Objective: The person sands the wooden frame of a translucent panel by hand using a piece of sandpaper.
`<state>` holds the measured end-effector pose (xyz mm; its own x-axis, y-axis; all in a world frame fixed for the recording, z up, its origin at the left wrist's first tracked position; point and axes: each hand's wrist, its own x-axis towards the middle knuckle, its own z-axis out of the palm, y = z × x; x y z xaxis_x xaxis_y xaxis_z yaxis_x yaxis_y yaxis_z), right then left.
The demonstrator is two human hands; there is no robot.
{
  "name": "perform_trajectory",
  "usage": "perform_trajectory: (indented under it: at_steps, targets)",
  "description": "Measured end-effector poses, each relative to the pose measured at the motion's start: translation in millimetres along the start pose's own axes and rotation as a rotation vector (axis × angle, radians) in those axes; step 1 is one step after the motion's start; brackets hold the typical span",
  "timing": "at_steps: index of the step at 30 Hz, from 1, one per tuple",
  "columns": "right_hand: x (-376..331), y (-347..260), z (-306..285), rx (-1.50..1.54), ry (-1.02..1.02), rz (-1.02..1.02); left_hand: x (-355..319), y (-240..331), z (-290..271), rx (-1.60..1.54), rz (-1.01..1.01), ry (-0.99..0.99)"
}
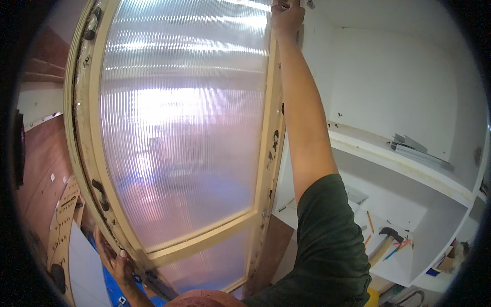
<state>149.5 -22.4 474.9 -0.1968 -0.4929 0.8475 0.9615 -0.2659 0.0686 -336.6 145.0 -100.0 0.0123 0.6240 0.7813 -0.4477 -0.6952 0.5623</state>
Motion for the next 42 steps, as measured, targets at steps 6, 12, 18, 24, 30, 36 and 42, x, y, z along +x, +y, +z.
perform_trajectory:
  at_steps: [6,12,18,24,30,36,42]
  targets:
    - [14.1,-16.1,-3.5,0.026,-0.052,-0.004,-1.0,6.3,1.7,0.012,-0.017,0.009]
    - [22.0,-12.2,14.5,0.251,-0.025,-0.01,-0.7,3.3,-2.5,-0.002,-0.027,-0.004]
    - [61.0,-26.2,20.2,0.172,-0.245,0.243,-2.9,3.5,-0.8,0.065,0.03,0.011]
    - [84.9,25.9,17.5,0.577,-0.037,0.263,-3.0,-0.1,5.3,0.143,0.019,0.007]
    - [-51.9,-33.3,-108.3,0.546,0.024,0.461,-5.0,4.3,-0.8,0.07,-0.005,0.009]
    - [-179.4,-46.8,-150.7,0.251,-0.167,0.295,-3.1,-3.3,-0.2,0.05,0.008,-0.018]
    - [-195.4,-51.2,-145.1,0.158,-0.111,0.231,-5.8,-5.1,2.4,0.072,0.033,0.015]
